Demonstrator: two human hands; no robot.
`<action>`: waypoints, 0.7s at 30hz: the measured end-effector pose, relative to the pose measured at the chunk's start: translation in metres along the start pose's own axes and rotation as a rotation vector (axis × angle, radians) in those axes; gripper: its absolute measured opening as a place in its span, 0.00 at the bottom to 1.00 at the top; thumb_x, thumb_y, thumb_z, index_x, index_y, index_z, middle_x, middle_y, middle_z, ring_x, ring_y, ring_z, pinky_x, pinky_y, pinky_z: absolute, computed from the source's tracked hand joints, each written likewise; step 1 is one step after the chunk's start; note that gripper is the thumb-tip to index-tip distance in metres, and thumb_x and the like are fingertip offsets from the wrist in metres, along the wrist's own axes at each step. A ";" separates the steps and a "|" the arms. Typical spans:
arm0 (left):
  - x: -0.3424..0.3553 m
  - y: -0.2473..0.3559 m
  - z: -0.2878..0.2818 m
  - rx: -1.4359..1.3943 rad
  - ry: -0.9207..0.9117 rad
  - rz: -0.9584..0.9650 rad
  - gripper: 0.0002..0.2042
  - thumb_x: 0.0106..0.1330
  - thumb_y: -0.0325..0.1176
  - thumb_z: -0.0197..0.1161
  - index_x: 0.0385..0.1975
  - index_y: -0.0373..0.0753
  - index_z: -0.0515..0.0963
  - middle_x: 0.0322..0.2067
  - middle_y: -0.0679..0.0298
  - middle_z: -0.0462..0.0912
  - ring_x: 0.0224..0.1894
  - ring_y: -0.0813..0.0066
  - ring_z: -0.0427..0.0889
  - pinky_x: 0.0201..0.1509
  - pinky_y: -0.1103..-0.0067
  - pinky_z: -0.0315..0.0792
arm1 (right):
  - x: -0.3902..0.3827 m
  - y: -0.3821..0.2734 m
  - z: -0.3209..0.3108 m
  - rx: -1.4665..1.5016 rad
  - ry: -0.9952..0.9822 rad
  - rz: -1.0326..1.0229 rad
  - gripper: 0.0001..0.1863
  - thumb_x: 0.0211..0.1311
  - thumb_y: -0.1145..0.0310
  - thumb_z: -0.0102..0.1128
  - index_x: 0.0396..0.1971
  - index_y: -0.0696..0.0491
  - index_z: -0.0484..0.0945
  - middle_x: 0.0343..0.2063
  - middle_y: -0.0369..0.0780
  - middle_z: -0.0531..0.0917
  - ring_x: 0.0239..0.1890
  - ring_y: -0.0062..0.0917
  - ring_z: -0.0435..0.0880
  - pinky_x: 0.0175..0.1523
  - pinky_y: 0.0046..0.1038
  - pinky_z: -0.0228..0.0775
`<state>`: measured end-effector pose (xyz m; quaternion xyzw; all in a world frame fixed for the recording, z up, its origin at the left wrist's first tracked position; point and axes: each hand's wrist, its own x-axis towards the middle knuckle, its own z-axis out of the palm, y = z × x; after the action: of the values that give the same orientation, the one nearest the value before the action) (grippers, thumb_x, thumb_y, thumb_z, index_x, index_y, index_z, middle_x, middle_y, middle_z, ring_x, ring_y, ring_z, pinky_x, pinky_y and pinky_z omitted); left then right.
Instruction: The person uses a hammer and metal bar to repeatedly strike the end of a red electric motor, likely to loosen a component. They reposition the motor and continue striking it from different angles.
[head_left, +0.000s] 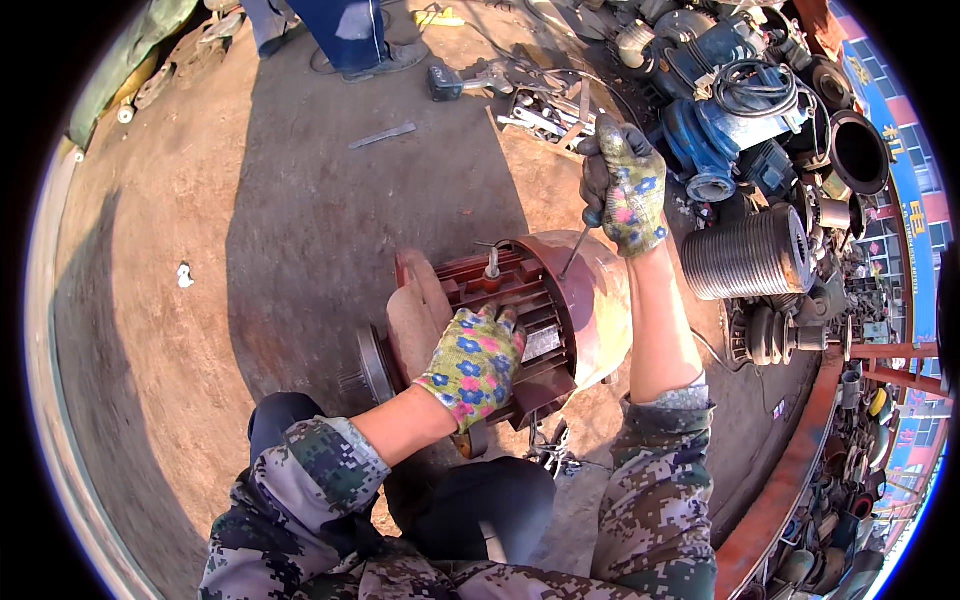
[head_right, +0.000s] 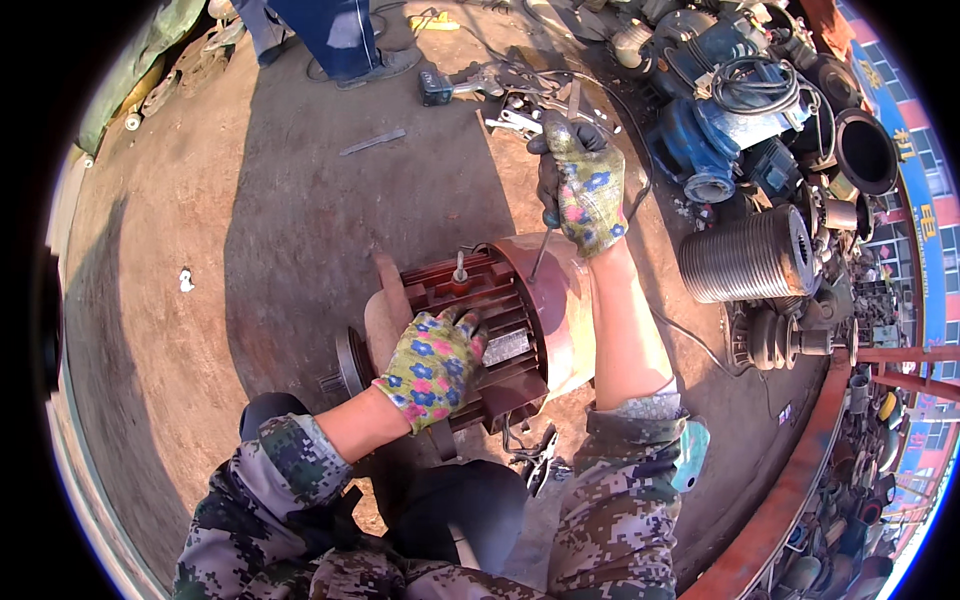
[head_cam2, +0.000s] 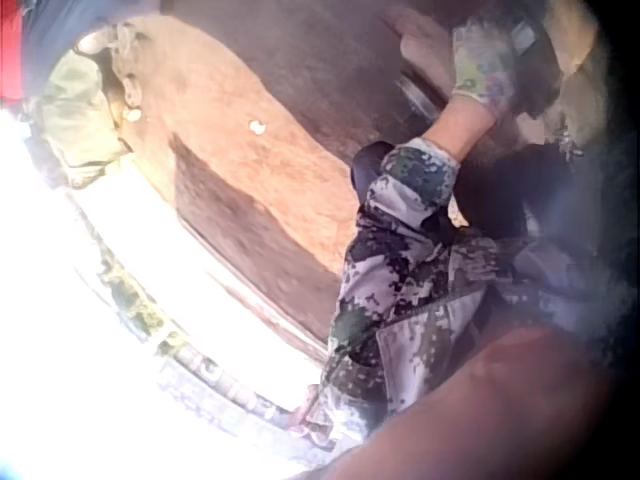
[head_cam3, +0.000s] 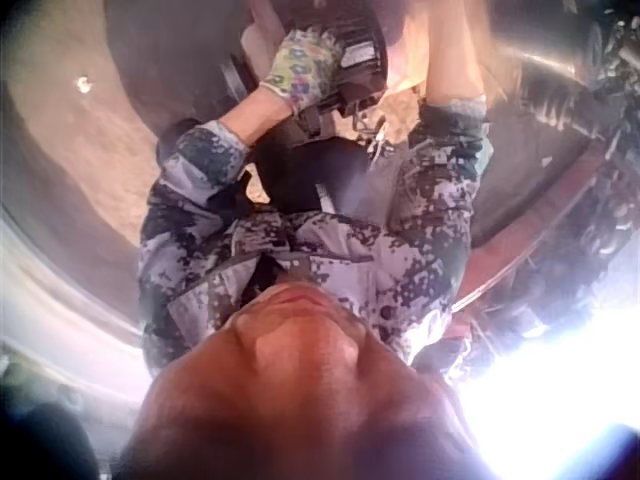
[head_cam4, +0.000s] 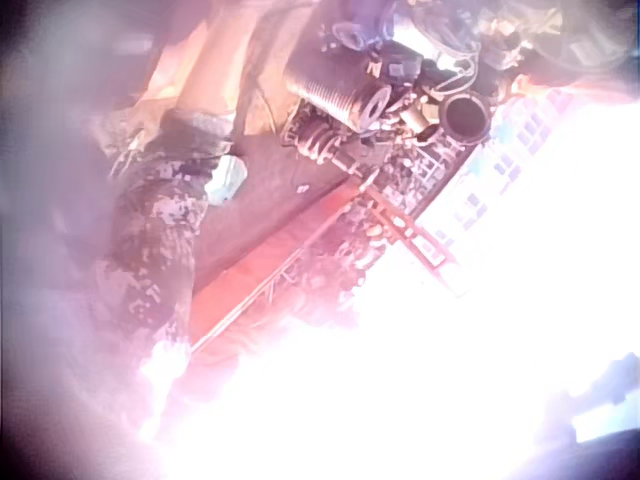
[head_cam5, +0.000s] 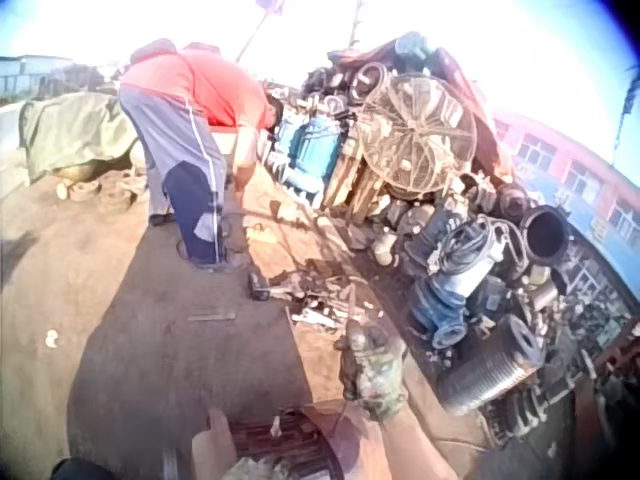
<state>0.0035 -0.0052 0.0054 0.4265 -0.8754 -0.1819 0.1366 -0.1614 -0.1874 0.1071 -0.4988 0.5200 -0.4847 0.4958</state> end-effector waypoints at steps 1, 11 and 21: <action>0.000 -0.001 -0.001 0.015 -0.028 0.004 0.17 0.66 0.36 0.60 0.51 0.35 0.81 0.59 0.50 0.81 0.62 0.50 0.79 0.59 0.60 0.73 | -0.002 0.000 0.003 -0.093 0.039 -0.009 0.21 0.76 0.52 0.64 0.34 0.57 0.80 0.11 0.32 0.66 0.09 0.18 0.65 0.11 0.24 0.53; 0.012 0.006 -0.006 -0.009 0.124 -0.056 0.22 0.59 0.38 0.73 0.52 0.38 0.83 0.54 0.56 0.84 0.55 0.56 0.83 0.58 0.62 0.74 | -0.103 -0.058 -0.247 0.205 0.621 -0.524 0.15 0.79 0.62 0.55 0.52 0.59 0.79 0.39 0.42 0.84 0.44 0.37 0.86 0.57 0.46 0.80; 0.019 0.016 -0.015 0.203 -0.040 -0.040 0.27 0.63 0.39 0.70 0.63 0.42 0.77 0.58 0.56 0.78 0.54 0.54 0.79 0.55 0.60 0.73 | -0.400 0.304 -0.341 1.410 1.856 0.348 0.25 0.80 0.52 0.51 0.59 0.59 0.77 0.50 0.50 0.86 0.60 0.48 0.83 0.66 0.52 0.78</action>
<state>-0.0130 -0.0146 0.0276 0.4518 -0.8832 -0.1033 0.0713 -0.5091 0.2259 -0.1709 0.5067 0.3599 -0.7683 0.1531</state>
